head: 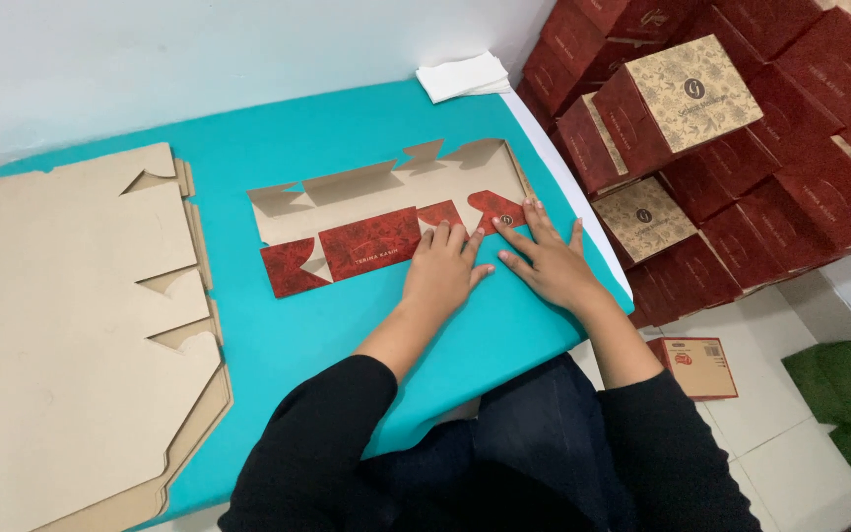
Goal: Assembling a decorative cardboard box by folding pre-scored lines and tucking flaps into place.
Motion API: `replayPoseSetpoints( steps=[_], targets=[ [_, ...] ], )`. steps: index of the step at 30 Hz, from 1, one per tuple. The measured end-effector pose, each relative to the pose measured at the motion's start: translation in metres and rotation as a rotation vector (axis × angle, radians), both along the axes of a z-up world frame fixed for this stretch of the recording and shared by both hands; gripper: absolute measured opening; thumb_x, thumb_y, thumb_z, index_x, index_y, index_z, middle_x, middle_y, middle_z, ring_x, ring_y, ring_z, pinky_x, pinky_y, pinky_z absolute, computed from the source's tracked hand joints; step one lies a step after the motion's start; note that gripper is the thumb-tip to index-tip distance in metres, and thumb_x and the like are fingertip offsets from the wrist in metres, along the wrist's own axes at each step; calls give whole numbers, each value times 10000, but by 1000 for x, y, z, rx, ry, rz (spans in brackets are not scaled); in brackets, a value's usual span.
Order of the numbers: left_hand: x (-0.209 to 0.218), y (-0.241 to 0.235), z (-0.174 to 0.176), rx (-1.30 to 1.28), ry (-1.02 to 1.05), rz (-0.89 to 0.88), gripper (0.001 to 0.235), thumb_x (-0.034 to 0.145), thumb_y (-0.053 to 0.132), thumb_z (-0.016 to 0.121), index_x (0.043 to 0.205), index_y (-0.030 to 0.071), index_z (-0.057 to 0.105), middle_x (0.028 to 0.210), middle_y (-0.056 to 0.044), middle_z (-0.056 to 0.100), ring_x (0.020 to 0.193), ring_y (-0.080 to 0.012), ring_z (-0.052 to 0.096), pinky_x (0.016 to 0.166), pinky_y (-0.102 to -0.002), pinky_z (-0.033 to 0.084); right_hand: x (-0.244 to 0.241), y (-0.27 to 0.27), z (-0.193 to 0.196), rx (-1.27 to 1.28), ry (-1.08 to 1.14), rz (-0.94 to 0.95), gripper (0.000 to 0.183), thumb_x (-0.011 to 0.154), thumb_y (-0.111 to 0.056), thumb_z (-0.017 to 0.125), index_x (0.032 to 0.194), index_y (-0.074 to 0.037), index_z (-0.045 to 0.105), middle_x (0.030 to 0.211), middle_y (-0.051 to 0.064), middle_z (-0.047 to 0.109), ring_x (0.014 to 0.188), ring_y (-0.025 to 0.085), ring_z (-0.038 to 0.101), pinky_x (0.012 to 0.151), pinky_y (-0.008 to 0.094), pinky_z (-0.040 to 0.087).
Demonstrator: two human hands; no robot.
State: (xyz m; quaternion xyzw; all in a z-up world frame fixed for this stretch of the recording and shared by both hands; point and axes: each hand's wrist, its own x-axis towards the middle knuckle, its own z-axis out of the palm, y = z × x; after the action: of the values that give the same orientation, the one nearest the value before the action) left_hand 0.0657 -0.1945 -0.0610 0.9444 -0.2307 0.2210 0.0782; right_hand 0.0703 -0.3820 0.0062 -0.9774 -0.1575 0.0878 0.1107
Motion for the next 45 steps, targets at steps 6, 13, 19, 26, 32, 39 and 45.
replayPoseSetpoints(
  steps=[6, 13, 19, 26, 32, 39, 45],
  targets=[
    [-24, 35, 53, -134, -310, -248, 444, 884, 412, 575, 1231, 136, 582, 1170, -92, 576, 1250, -297, 479, 1112, -495, 295, -12, 5, 0, 22, -87, -9, 505, 991, -539, 295, 1467, -372, 304, 1589, 82, 114, 1468, 225, 31, 1097, 647, -60],
    [-53, 183, 100, -533, -376, 162, 272, 958, 242, 591, 1192, 103, 597, 1106, -73, 512, 1135, -294, 507, 1080, -485, 310, -9, 4, -6, 43, -123, 7, 517, 974, -554, 329, 1459, -377, 329, 1585, 92, 149, 1467, 235, 79, 1093, 654, -30],
    [-61, 218, 78, -543, 284, 759, 670, 994, 676, 262, 1148, 89, 545, 1021, -140, 560, 869, -401, 649, 757, -568, 464, -8, 8, -6, 41, -157, -14, 572, 959, -580, 333, 1480, -349, 286, 1592, 81, 128, 1465, 214, 86, 1135, 588, -50],
    [-78, 204, 107, -455, 642, 553, 704, 803, 608, 605, 1139, -9, 564, 1136, -231, 582, 910, -434, 658, 741, -523, 508, 2, 72, 28, 266, -495, 374, 558, 907, -255, 606, 1413, -114, 418, 1432, 106, 404, 1357, 269, 333, 1146, 463, 157],
    [-73, 200, 106, -356, 409, 431, 292, 817, 335, 712, 924, 72, 645, 815, -91, 646, 838, -304, 653, 718, -424, 507, 35, 139, 28, 300, -96, 452, 372, 862, -265, 654, 1217, -183, 579, 1099, 18, 637, 1115, 270, 560, 949, 433, 424],
    [-56, 169, 93, -381, 60, 56, 171, 870, 282, 667, 928, 143, 584, 1050, 24, 549, 959, -209, 608, 882, -381, 469, 21, 144, 45, 408, 86, 431, 152, 853, -180, 666, 981, -97, 668, 840, 123, 683, 932, 357, 598, 857, 455, 464],
    [-37, 173, 58, -312, -22, 86, 221, 955, 377, 558, 990, 160, 585, 760, -47, 653, 828, -182, 685, 1046, -357, 369, 27, 142, 33, 474, 144, 484, 111, 879, -180, 624, 962, -112, 654, 797, 105, 707, 859, 298, 542, 903, 421, 392]
  ],
)
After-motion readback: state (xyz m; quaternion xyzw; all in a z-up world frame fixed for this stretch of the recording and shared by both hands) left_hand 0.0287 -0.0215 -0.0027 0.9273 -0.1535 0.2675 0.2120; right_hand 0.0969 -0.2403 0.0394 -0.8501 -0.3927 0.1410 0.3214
